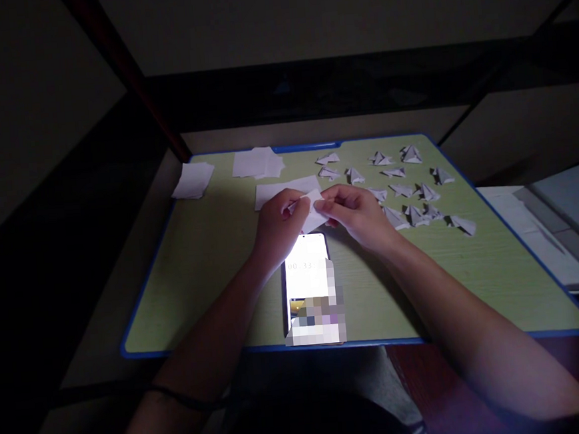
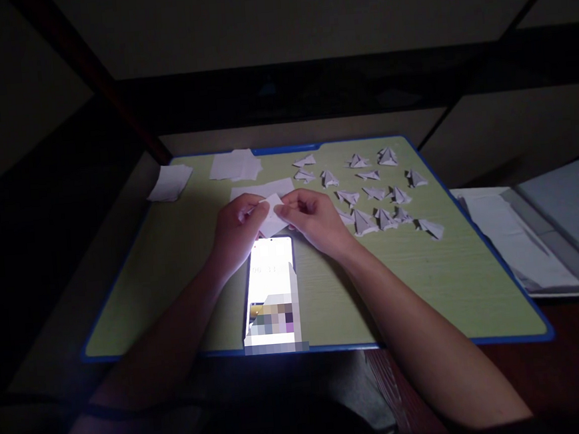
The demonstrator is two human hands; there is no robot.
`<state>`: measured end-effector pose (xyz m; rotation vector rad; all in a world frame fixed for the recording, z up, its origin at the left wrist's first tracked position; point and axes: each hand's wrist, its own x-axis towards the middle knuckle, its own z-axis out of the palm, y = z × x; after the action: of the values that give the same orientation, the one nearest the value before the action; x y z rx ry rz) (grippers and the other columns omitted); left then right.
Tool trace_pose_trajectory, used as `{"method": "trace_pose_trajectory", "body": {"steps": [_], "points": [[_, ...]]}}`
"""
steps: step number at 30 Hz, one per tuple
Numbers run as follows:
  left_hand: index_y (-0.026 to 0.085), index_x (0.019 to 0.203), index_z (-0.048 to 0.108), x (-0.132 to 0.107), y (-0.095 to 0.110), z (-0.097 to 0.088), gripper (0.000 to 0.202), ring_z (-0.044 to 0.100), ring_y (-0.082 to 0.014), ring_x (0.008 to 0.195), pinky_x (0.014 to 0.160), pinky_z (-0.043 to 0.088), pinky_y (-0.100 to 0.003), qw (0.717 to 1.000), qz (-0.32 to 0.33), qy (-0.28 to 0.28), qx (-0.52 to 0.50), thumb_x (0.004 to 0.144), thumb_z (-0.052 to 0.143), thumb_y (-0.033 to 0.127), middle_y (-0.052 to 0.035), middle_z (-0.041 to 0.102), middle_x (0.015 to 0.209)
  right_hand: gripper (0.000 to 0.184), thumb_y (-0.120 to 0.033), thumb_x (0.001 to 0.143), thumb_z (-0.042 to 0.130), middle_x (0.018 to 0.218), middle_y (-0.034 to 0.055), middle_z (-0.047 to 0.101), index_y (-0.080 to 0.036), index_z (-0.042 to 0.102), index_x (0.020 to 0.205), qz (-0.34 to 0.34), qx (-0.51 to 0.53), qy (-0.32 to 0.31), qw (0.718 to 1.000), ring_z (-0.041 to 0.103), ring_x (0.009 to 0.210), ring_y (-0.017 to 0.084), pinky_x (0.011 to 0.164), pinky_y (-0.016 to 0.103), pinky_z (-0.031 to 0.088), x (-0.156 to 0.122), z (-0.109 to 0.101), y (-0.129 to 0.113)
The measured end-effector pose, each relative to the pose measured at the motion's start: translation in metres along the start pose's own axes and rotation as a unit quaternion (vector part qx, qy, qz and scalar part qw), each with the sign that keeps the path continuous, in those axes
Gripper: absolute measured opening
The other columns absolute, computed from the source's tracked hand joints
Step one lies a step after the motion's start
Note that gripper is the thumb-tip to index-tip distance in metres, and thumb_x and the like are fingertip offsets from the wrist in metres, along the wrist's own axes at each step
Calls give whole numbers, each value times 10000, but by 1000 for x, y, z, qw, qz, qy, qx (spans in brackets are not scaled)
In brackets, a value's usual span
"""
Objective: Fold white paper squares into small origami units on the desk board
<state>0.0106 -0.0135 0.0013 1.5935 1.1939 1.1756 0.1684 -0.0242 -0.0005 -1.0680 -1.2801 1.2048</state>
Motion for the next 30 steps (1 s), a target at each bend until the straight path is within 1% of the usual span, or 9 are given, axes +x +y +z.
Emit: {"method": "trace_pose_trajectory", "body": {"steps": [3,6,12,18,25,30], "points": [[183,765,597,-1,1,0,102,539,-95,502,409,428,-196,1000,0,-13,6,839,572,248,17,590,633,239,-351,701,804,533,-43,538,-169,649,697,-4,-5,10,1000,447,494,88,496,270,294,0,1,-1],[176,777,610,-1,1,0,115,553,-98,510,401,431,-191,1000,15,-24,11,836,591,273,10,607,652,246,-350,688,801,520,-47,531,-168,635,670,-8,-2,16,1000,440,482,84,490,265,290,0,1,-1],[172,749,602,0,-3,1,118,541,-83,490,393,420,-165,999,32,-6,9,838,574,243,15,602,631,265,-353,675,805,507,-54,529,-165,619,657,-6,0,15,1000,440,476,77,484,254,287,1,2,-2],[180,727,590,2,-6,1,150,517,-86,465,361,403,-168,998,63,-3,-19,824,580,293,24,560,597,279,-369,676,822,527,-51,553,-160,638,700,-1,6,7,1000,458,482,79,486,251,302,1,2,-1],[179,752,599,0,-5,1,130,525,-77,482,393,425,-162,998,50,-12,-20,849,580,263,27,562,619,277,-379,707,801,525,-42,558,-160,633,686,-3,-7,11,1000,454,484,80,485,253,296,1,0,2],[169,777,614,0,-3,0,119,540,-80,468,387,432,-170,999,30,-16,-11,849,597,262,20,580,625,296,-382,688,816,516,-45,543,-162,621,659,-7,-6,20,1000,441,476,76,483,255,285,1,1,1]]}}
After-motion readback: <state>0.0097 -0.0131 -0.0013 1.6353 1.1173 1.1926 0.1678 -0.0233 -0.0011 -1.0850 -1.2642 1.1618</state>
